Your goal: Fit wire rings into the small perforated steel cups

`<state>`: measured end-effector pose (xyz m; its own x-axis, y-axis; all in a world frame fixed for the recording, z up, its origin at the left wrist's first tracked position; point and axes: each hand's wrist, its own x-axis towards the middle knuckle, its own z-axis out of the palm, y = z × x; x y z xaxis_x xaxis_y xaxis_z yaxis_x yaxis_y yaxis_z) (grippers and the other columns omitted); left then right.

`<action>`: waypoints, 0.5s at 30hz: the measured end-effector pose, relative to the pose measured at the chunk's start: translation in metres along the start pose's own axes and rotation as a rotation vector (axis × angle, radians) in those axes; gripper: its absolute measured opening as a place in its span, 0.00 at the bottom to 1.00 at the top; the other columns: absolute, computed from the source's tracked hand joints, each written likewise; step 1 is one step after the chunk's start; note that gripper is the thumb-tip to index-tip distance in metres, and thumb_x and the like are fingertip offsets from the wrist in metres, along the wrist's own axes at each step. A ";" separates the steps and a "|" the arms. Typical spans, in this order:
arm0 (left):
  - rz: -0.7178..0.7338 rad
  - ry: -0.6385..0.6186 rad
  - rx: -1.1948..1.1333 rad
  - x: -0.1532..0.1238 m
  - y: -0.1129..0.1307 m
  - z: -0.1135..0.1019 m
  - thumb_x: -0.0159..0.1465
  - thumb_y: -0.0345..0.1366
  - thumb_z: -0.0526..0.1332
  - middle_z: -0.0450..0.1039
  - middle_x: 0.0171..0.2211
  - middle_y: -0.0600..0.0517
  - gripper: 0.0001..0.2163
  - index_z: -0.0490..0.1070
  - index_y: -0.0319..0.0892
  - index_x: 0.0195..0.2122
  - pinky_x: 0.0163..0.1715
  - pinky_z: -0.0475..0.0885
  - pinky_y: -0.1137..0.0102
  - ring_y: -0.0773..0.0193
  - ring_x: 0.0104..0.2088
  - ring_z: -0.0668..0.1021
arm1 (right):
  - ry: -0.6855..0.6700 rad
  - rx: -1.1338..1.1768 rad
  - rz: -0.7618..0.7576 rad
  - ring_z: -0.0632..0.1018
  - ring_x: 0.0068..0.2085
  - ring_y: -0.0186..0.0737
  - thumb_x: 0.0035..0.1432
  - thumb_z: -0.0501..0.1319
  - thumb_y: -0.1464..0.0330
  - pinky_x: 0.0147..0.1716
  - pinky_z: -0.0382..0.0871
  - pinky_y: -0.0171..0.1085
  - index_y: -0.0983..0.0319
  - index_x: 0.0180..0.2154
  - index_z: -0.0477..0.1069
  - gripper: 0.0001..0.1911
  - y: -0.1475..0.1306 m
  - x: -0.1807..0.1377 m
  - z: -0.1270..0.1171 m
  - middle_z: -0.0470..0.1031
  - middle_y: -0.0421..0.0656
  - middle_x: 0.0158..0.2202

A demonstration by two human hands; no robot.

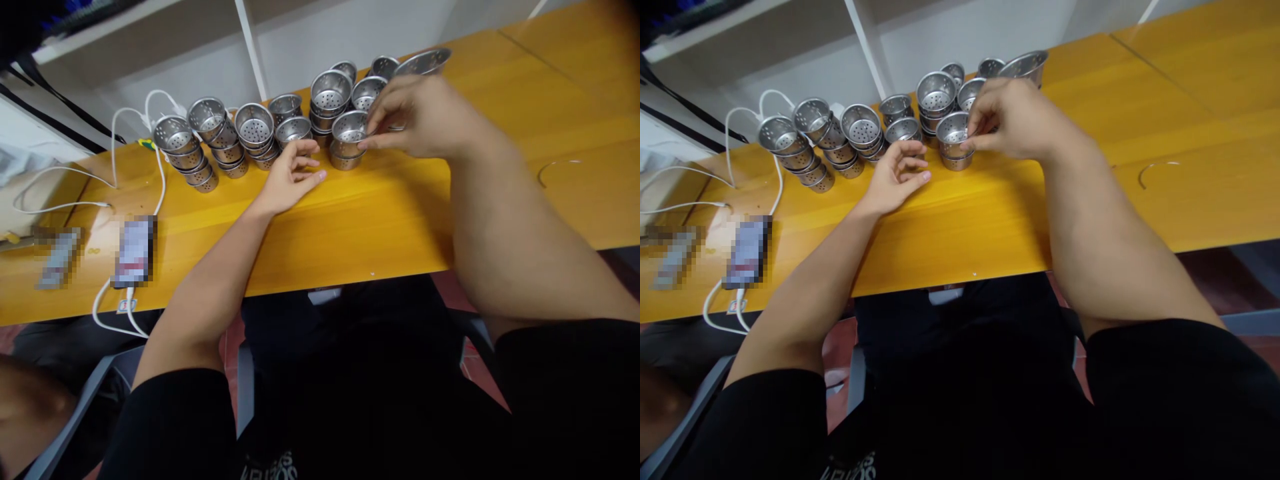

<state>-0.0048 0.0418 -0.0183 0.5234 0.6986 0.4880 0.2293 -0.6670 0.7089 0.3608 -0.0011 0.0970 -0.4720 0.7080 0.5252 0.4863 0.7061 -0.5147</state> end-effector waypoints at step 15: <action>0.021 0.205 0.168 0.007 0.004 -0.011 0.83 0.73 0.69 0.80 0.77 0.38 0.33 0.78 0.52 0.72 0.48 0.90 0.63 0.64 0.43 0.87 | -0.044 -0.142 0.097 0.75 0.38 0.49 0.56 0.92 0.66 0.48 0.78 0.53 0.54 0.35 0.87 0.16 0.035 0.007 0.031 0.84 0.49 0.40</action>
<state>-0.0095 0.0467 -0.0068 0.3558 0.7109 0.6066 0.3620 -0.7033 0.6119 0.3513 0.0286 0.0615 -0.4480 0.7748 0.4461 0.6285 0.6278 -0.4593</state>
